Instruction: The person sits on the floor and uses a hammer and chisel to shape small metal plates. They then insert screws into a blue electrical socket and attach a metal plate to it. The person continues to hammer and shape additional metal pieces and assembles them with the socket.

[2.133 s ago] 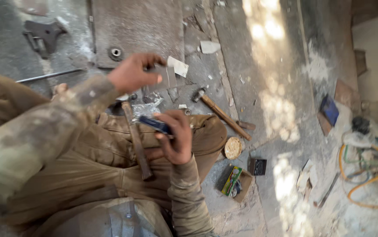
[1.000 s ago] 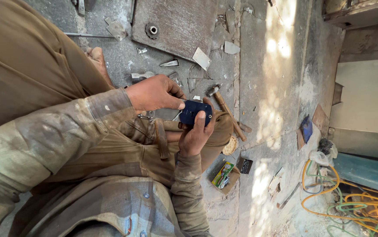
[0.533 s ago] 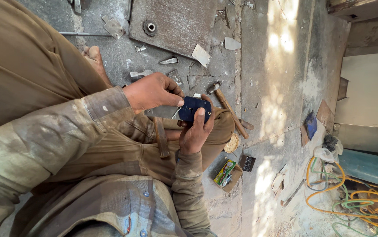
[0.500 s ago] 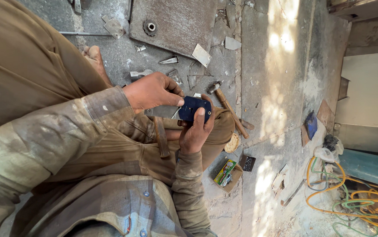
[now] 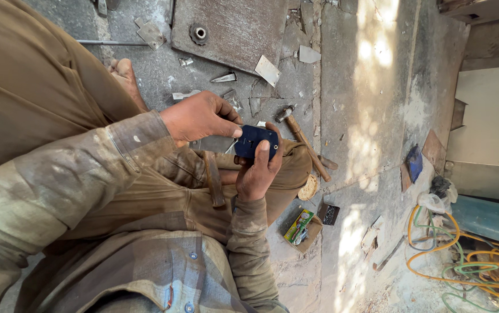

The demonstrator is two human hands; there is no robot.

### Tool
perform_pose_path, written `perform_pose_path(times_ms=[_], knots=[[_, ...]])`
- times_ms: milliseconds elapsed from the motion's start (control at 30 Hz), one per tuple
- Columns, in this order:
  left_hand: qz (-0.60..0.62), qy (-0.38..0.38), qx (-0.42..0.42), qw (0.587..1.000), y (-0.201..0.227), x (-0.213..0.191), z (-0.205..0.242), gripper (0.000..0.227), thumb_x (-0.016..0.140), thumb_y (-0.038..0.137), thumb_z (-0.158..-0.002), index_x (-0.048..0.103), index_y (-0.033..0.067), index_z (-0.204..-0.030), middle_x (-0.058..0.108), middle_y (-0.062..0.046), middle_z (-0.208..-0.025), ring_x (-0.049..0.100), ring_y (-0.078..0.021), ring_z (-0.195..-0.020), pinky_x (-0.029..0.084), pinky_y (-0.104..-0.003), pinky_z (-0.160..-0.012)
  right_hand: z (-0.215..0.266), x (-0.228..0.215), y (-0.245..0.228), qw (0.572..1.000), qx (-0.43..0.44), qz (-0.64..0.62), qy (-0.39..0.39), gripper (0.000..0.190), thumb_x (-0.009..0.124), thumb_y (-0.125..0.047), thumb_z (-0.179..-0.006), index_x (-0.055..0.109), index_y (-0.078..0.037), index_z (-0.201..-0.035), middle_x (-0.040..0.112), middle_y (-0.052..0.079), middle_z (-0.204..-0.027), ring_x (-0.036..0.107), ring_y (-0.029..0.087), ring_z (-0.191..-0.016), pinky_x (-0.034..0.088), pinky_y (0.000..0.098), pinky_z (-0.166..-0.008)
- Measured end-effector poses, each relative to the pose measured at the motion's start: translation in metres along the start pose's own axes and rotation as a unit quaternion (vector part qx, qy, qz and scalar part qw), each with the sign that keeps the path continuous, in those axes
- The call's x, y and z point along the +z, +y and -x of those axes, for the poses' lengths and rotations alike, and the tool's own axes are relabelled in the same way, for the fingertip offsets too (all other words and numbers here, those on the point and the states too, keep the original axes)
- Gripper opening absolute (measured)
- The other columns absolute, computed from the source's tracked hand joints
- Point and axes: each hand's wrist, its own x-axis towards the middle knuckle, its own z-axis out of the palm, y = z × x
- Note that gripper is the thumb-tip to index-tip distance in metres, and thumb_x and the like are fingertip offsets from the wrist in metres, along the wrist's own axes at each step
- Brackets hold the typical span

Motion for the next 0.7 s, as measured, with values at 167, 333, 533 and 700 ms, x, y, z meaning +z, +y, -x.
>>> perform_pose_path(times_ms=[167, 333, 533, 700], knots=[[0.006, -0.001, -0.008, 1.000, 0.0002, 0.0001, 0.0009, 0.029, 0.082, 0.015, -0.081, 0.078, -0.0031, -0.103, 0.078, -0.006, -0.088, 0.068, -0.0101, -0.074, 0.057, -0.026, -0.066, 0.0001, 0.0006, 0.0005, 1.000, -0.004, 0.017, -0.001, 0.052, 0.056, -0.037, -0.106, 0.050, 0.000, -0.142, 0.062, 0.008, -0.105, 0.060, 0.010, -0.077, 0.049, 0.0231, -0.055], [0.030, 0.000, -0.019, 0.999, -0.0006, 0.0009, 0.0017, 0.029, 0.081, 0.015, -0.082, 0.077, -0.0047, -0.102, 0.076, -0.007, -0.087, 0.067, -0.0107, -0.072, 0.056, -0.026, -0.064, 0.0014, 0.0006, 0.0027, 1.000, -0.004, 0.020, 0.003, 0.051, 0.055, -0.036, -0.107, 0.051, 0.000, -0.142, 0.063, 0.008, -0.104, 0.060, 0.009, -0.078, 0.049, 0.0223, -0.056], [0.007, 0.005, -0.016, 1.000, 0.0002, 0.0014, 0.0024, 0.028, 0.081, 0.016, -0.082, 0.078, -0.0041, -0.101, 0.076, -0.007, -0.086, 0.066, -0.0105, -0.071, 0.055, -0.026, -0.063, 0.0011, 0.0014, 0.0038, 1.000, 0.001, 0.008, 0.007, 0.050, 0.055, -0.035, -0.107, 0.050, 0.000, -0.142, 0.064, 0.008, -0.106, 0.061, 0.009, -0.080, 0.050, 0.0219, -0.058], [-0.007, 0.013, -0.017, 1.000, 0.0018, 0.0021, 0.0027, 0.030, 0.081, 0.018, -0.081, 0.078, -0.0041, -0.101, 0.077, -0.008, -0.085, 0.067, -0.0117, -0.071, 0.055, -0.027, -0.063, 0.0012, 0.0024, 0.0036, 1.000, 0.013, -0.002, 0.013, 0.051, 0.055, -0.034, -0.106, 0.049, 0.000, -0.143, 0.063, 0.009, -0.105, 0.062, 0.010, -0.080, 0.052, 0.0233, -0.057]])
